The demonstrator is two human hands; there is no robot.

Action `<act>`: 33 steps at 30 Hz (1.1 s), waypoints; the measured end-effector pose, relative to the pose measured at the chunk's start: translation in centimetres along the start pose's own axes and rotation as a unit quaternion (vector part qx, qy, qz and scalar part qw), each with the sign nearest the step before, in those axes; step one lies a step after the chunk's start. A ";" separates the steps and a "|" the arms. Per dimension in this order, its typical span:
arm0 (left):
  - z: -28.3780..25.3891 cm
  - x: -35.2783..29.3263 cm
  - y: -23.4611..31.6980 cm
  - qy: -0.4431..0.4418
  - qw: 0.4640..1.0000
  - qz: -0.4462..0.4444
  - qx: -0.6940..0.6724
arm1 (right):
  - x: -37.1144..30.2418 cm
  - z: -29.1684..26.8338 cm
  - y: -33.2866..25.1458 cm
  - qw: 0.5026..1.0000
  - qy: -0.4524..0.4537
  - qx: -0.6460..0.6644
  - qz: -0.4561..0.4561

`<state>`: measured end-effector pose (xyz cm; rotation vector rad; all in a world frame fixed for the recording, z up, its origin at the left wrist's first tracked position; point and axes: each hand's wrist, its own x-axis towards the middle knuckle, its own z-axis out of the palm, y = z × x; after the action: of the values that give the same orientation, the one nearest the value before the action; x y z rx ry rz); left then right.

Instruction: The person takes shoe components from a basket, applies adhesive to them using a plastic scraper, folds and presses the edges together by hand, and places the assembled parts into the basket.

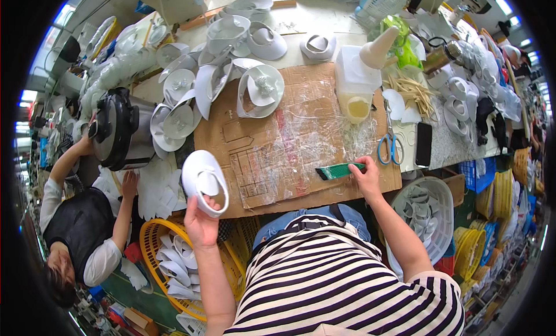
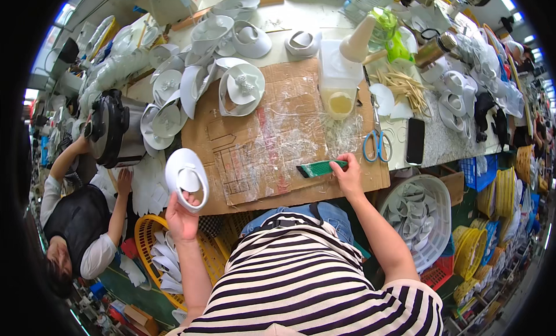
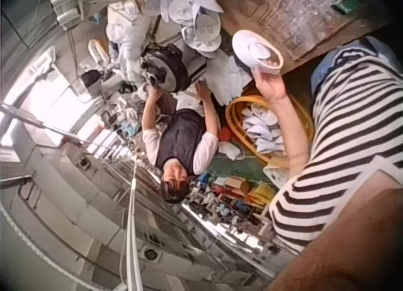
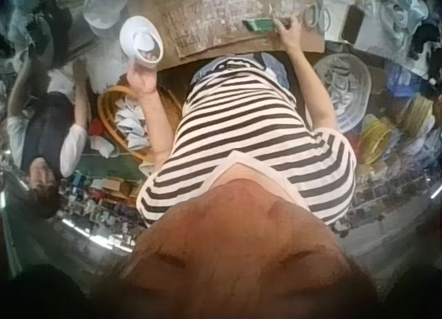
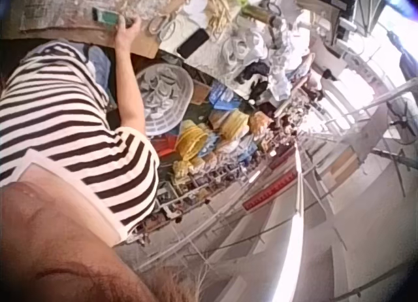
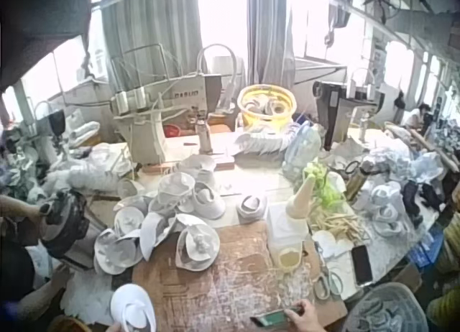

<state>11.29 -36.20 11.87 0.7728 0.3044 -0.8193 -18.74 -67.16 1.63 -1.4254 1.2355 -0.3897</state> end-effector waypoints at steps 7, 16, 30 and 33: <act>2.5 -1.5 -2.7 -0.004 1.000 -0.018 0.024 | -3.7 0.9 -11.0 0.957 -0.034 -0.118 -0.264; 3.0 -3.1 -3.7 -0.062 0.998 -0.007 0.011 | -16.2 9.3 -31.7 0.395 -0.747 0.513 -0.152; 0.2 -6.6 -2.8 0.021 0.998 0.051 -0.040 | -24.6 14.1 -33.6 0.274 -0.706 0.653 -0.034; -0.5 -6.7 -2.3 0.004 0.997 0.060 -0.043 | -26.0 14.3 -33.2 0.282 -0.668 0.686 -0.069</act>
<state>5.16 -33.16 13.91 0.7079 0.2964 -0.6862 -2.47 -44.99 36.63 0.1493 -0.7992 -0.0862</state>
